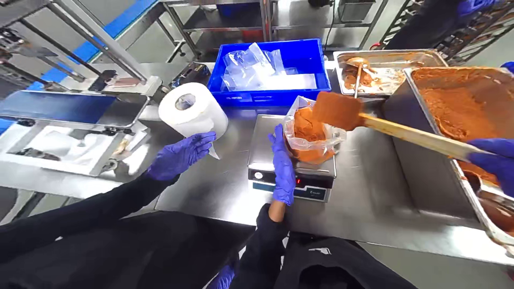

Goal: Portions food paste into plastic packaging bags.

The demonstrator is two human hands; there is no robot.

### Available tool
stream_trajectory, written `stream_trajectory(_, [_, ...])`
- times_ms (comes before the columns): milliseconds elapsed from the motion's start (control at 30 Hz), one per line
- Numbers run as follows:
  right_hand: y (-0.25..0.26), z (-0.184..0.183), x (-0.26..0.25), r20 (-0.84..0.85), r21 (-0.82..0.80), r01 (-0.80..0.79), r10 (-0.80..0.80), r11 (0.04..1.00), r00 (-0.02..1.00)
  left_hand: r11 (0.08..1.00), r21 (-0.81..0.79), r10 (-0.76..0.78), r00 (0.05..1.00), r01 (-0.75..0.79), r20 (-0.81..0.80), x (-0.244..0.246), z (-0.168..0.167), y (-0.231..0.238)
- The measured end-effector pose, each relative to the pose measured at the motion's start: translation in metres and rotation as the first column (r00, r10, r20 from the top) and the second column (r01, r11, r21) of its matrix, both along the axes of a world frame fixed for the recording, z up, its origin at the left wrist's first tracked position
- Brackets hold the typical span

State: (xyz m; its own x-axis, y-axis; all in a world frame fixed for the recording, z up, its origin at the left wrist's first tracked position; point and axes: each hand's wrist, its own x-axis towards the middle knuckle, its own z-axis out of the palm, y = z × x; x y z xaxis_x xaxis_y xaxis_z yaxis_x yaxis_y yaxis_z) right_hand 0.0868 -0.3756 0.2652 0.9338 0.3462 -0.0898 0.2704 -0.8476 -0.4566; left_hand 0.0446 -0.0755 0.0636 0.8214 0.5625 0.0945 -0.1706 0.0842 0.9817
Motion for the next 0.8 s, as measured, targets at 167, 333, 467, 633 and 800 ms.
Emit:
stream_trajectory(167, [0.057,-0.015,0.02,0.082,-0.368,-0.182,0.227,0.912,0.971,1.0,0.025,-0.016,0.997,0.018,-0.077,0.003,-0.002,-0.006])
stream_trajectory(333, [0.075,-0.033,0.033,-0.497,-0.029,-0.065,0.042,0.997,0.867,0.984,0.179,0.012,0.978,0.026,-0.208,0.006,0.005,-0.009])
stream_trajectory(467, [0.054,-0.055,0.02,-0.712,0.254,0.26,-0.002,0.932,0.702,0.981,0.19,-0.013,0.987,0.044,-0.158,0.004,-0.001,-0.009])
stream_trajectory(633, [0.012,-0.082,0.0,-0.722,0.412,0.398,0.028,0.82,0.691,0.999,0.039,0.034,0.995,-0.038,0.097,-0.001,-0.001,-0.003])
stream_trajectory(800, [-0.014,-0.098,-0.025,-0.67,0.552,0.45,0.052,0.701,0.741,0.977,-0.005,0.212,0.962,-0.214,0.173,-0.039,0.003,0.019])
